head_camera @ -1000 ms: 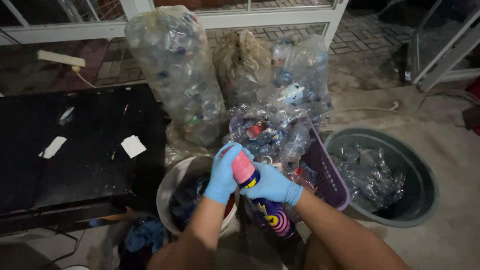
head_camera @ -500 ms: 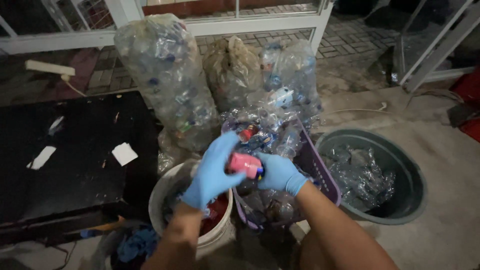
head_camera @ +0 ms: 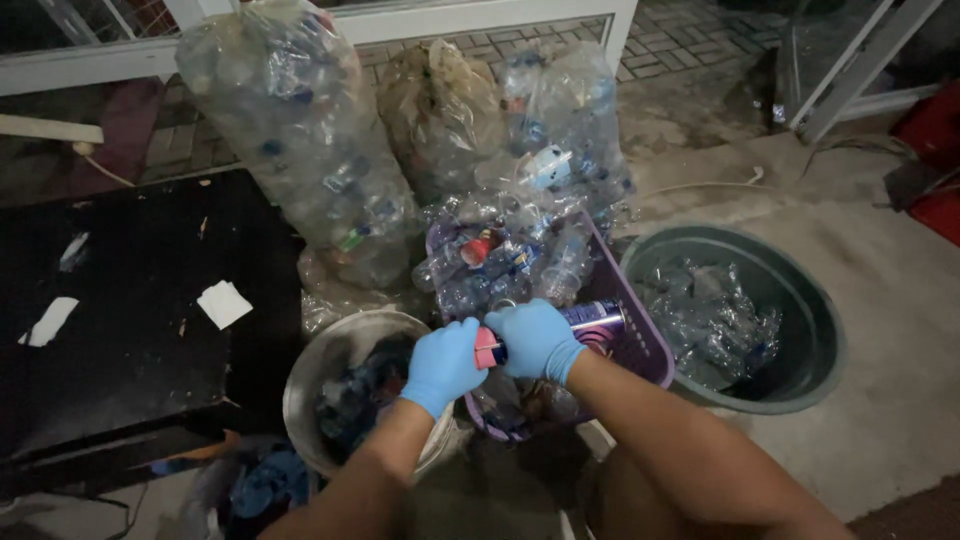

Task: Sort plastic bottles and containers into different recycling bins

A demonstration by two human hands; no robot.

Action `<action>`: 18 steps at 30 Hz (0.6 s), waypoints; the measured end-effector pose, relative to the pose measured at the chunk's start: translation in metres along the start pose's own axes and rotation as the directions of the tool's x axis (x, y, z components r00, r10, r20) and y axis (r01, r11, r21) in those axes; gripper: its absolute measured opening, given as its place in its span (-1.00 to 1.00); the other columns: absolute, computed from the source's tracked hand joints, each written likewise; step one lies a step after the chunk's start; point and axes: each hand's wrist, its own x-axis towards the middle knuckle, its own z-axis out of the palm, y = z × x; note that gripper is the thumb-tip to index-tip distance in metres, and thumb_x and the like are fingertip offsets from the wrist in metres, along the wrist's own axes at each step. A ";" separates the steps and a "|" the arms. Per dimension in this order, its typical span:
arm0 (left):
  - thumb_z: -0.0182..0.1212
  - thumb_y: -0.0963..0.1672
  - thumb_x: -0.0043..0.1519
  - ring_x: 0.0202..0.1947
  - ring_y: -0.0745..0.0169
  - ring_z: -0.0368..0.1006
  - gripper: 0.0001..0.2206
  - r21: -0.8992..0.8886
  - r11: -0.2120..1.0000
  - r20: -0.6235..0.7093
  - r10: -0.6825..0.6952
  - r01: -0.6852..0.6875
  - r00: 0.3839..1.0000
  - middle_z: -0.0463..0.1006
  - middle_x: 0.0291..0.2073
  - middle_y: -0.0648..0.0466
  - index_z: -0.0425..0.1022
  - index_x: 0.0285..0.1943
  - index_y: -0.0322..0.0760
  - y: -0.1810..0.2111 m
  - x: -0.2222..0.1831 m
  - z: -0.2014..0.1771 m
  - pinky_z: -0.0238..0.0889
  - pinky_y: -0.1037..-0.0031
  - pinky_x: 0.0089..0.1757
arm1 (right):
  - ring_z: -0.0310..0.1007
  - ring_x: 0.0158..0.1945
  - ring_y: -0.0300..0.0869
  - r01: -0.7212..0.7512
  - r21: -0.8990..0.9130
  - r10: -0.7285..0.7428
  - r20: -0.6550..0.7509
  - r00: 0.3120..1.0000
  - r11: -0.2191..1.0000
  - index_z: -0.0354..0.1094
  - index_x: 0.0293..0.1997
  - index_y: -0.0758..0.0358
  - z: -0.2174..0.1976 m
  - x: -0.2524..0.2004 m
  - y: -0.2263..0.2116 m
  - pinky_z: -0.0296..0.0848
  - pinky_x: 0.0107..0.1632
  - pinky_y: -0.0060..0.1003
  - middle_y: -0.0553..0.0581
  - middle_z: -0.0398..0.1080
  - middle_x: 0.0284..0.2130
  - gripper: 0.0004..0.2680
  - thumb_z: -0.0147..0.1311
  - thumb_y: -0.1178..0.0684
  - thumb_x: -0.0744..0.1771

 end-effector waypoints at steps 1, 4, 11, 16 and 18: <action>0.32 0.08 -0.05 -0.20 -0.16 0.61 -0.53 -0.001 1.000 0.005 -0.002 0.002 1.000 0.57 -0.26 0.04 0.34 -0.03 -0.07 -0.001 -0.002 0.007 0.48 0.02 -0.23 | 0.59 -0.20 0.09 0.001 0.003 -0.001 0.004 1.000 1.000 0.39 -0.18 0.03 0.006 0.000 0.000 0.50 -0.14 0.01 0.09 0.53 -0.36 -0.65 0.20 -0.16 0.05; 0.33 0.12 -0.06 -0.19 -0.12 0.60 -0.52 -0.030 0.997 0.014 -0.068 0.068 0.998 0.56 -0.27 0.08 0.35 -0.05 -0.02 0.003 -0.008 0.010 0.49 0.05 -0.22 | 0.59 -0.22 0.10 -0.028 0.032 0.027 0.006 1.000 0.999 0.39 -0.18 0.01 0.017 0.000 0.001 0.50 -0.18 0.02 0.10 0.53 -0.37 -0.65 0.19 -0.18 0.05; 0.29 0.02 -0.01 -0.10 -0.15 0.60 -0.55 -0.089 0.984 0.054 -0.153 0.157 0.987 0.61 -0.21 -0.02 0.40 0.04 -0.12 0.011 -0.017 0.001 0.50 0.05 -0.11 | 0.59 -0.20 0.07 -0.061 0.041 0.061 0.009 0.998 0.997 0.39 -0.18 -0.04 0.021 -0.001 -0.003 0.50 -0.16 -0.01 0.08 0.52 -0.37 -0.70 0.14 -0.14 0.08; 0.27 -0.08 0.01 -0.08 -0.30 0.57 -0.60 -0.184 0.973 0.013 -0.136 0.136 0.991 0.60 -0.19 -0.15 0.41 0.05 -0.21 0.014 -0.016 -0.021 0.48 -0.05 -0.09 | 0.59 -0.20 0.06 -0.040 0.016 0.041 -0.022 0.999 0.999 0.40 -0.18 -0.06 0.026 0.004 -0.003 0.50 -0.16 0.01 0.09 0.52 -0.35 -0.64 0.18 -0.17 0.03; 0.53 -0.04 -0.11 0.29 -0.26 0.29 -0.12 -0.177 0.984 -0.087 0.013 -0.028 0.996 0.40 0.25 -0.08 0.21 0.47 -0.14 0.008 -0.010 -0.040 0.20 -0.15 0.18 | 0.58 -0.16 0.05 -0.105 0.039 0.107 -0.040 0.993 0.994 0.37 -0.19 -0.04 0.012 0.006 -0.004 0.50 -0.16 -0.02 0.04 0.52 -0.35 -0.63 0.21 -0.18 0.02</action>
